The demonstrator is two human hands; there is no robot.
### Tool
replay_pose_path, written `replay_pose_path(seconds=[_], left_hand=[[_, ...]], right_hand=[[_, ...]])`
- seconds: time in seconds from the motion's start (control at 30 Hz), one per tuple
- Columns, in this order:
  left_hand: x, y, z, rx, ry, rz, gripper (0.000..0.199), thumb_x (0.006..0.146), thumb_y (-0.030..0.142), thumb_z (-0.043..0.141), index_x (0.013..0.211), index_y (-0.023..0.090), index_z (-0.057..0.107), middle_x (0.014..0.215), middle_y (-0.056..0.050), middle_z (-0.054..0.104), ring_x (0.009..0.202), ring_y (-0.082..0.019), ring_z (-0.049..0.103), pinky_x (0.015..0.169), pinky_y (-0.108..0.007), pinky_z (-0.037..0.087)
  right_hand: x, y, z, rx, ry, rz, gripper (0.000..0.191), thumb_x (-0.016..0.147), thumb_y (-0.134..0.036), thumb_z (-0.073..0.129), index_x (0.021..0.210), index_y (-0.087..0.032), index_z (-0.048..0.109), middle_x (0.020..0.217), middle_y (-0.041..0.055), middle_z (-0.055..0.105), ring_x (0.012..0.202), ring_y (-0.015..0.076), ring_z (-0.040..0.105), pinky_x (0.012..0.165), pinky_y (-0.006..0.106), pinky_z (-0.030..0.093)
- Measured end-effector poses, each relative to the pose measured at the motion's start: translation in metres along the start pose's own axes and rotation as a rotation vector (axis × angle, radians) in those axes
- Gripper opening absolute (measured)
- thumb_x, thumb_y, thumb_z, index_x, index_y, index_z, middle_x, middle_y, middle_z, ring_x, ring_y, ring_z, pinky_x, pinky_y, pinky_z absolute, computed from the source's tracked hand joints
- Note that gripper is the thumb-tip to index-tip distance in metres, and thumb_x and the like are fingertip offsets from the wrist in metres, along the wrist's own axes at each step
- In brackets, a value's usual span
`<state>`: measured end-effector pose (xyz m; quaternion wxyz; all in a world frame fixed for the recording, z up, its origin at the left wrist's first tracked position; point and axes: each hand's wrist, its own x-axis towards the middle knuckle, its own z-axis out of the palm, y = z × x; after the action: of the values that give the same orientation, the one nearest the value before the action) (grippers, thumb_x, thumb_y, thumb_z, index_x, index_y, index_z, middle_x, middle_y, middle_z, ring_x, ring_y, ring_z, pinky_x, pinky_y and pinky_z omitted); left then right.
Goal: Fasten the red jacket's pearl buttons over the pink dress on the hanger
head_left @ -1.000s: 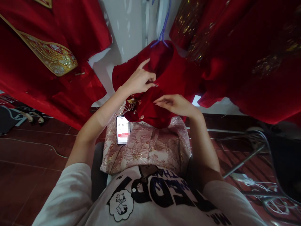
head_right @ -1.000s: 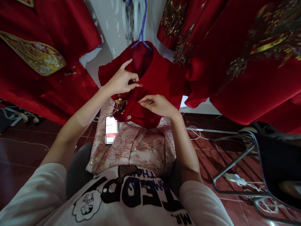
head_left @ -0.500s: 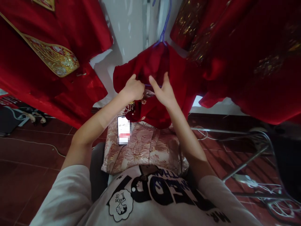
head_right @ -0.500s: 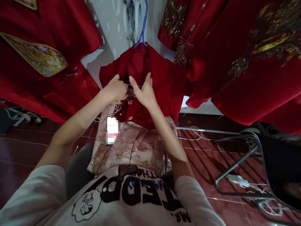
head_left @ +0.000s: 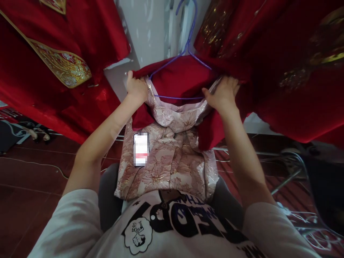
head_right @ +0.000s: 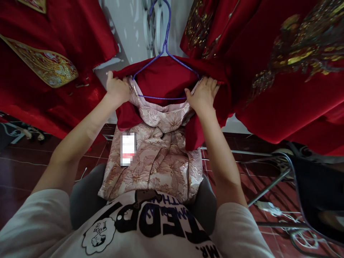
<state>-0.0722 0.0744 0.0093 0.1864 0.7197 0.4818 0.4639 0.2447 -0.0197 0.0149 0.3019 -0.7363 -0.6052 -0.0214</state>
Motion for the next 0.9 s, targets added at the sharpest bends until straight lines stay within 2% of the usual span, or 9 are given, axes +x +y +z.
replay_pose_path(seconds=[0.1,0.23,0.3,0.37,0.43,0.5,0.63,0.73,0.9], left_hand=[[0.002,0.015,-0.005,0.223,-0.064,-0.003,0.023,0.075,0.048,0.081,0.077,0.029,0.068,0.077,-0.005,0.072,0.143,-0.042,0.040,0.124,-0.060,-0.007],[-0.008,0.036,-0.032,0.441,-0.133,-0.053,0.023,0.084,0.049,0.076,0.079,0.027,0.071,0.086,-0.007,0.074,0.141,-0.042,0.041,0.124,-0.066,0.001],[-0.013,0.045,-0.049,0.567,-0.188,-0.125,0.020,0.092,0.038,0.065,0.081,0.023,0.071,0.099,-0.008,0.076,0.137,-0.043,0.051,0.122,-0.067,0.014],[-0.017,0.052,-0.060,0.648,-0.239,-0.198,0.025,0.099,0.029,0.052,0.086,0.021,0.072,0.111,-0.008,0.076,0.131,-0.040,0.059,0.119,-0.063,0.028],[-0.019,0.056,-0.064,0.655,-0.261,-0.212,0.031,0.103,0.028,0.045,0.092,0.020,0.072,0.116,-0.008,0.075,0.127,-0.037,0.064,0.114,-0.055,0.040],[-0.022,0.056,-0.059,0.611,-0.236,-0.148,0.031,0.104,0.035,0.047,0.098,0.019,0.073,0.114,-0.010,0.076,0.121,-0.035,0.067,0.109,-0.047,0.046],[-0.027,0.049,-0.038,0.435,-0.089,-0.013,0.024,0.098,0.042,0.061,0.108,0.022,0.073,0.110,-0.010,0.076,0.118,-0.033,0.067,0.107,-0.040,0.045],[-0.029,0.042,-0.029,0.386,-0.023,0.010,0.023,0.093,0.041,0.067,0.107,0.023,0.073,0.111,-0.010,0.076,0.128,-0.035,0.062,0.110,-0.042,0.041],[-0.029,0.030,-0.037,0.471,0.037,-0.076,0.025,0.090,0.045,0.072,0.097,0.021,0.074,0.101,-0.012,0.076,0.139,-0.038,0.053,0.112,-0.046,0.037]], right_hand=[[-0.001,-0.011,-0.018,-0.062,-0.021,0.050,0.074,0.094,-0.028,0.071,0.150,0.012,0.043,0.157,0.0390,0.040,0.154,0.0450,0.034,0.130,0.051,0.020],[0.001,-0.009,-0.045,-0.079,-0.069,0.061,0.071,0.089,-0.030,0.080,0.143,0.006,0.053,0.151,0.0359,0.047,0.147,0.0391,0.045,0.119,0.047,0.035],[0.003,-0.002,-0.060,-0.070,-0.133,0.054,0.059,0.089,-0.041,0.081,0.128,0.000,0.066,0.138,0.0309,0.060,0.131,0.0342,0.058,0.108,0.044,0.043],[0.006,0.005,-0.072,-0.041,-0.237,0.038,0.048,0.087,-0.051,0.080,0.106,-0.007,0.073,0.111,0.0211,0.071,0.103,0.0249,0.066,0.092,0.040,0.047],[0.008,0.010,-0.079,0.013,-0.300,0.032,0.040,0.084,-0.050,0.083,0.090,-0.012,0.071,0.088,0.0116,0.071,0.079,0.0164,0.061,0.080,0.037,0.045],[0.006,0.012,-0.080,0.109,-0.272,0.018,0.031,0.083,-0.040,0.086,0.087,-0.014,0.070,0.084,0.0082,0.070,0.071,0.0123,0.055,0.075,0.034,0.044],[-0.005,0.008,-0.070,0.293,-0.137,-0.003,0.017,0.088,-0.018,0.076,0.103,-0.010,0.075,0.100,0.0152,0.076,0.077,0.0127,0.060,0.077,0.030,0.047],[-0.011,0.006,-0.062,0.269,-0.014,-0.028,0.024,0.088,-0.006,0.065,0.107,-0.010,0.077,0.109,0.0181,0.078,0.091,0.0169,0.068,0.090,0.031,0.050],[-0.001,0.043,-0.049,0.155,0.049,0.026,0.028,0.092,-0.011,0.051,0.105,-0.012,0.076,0.103,0.0190,0.077,0.095,0.0232,0.070,0.090,0.034,0.051]])
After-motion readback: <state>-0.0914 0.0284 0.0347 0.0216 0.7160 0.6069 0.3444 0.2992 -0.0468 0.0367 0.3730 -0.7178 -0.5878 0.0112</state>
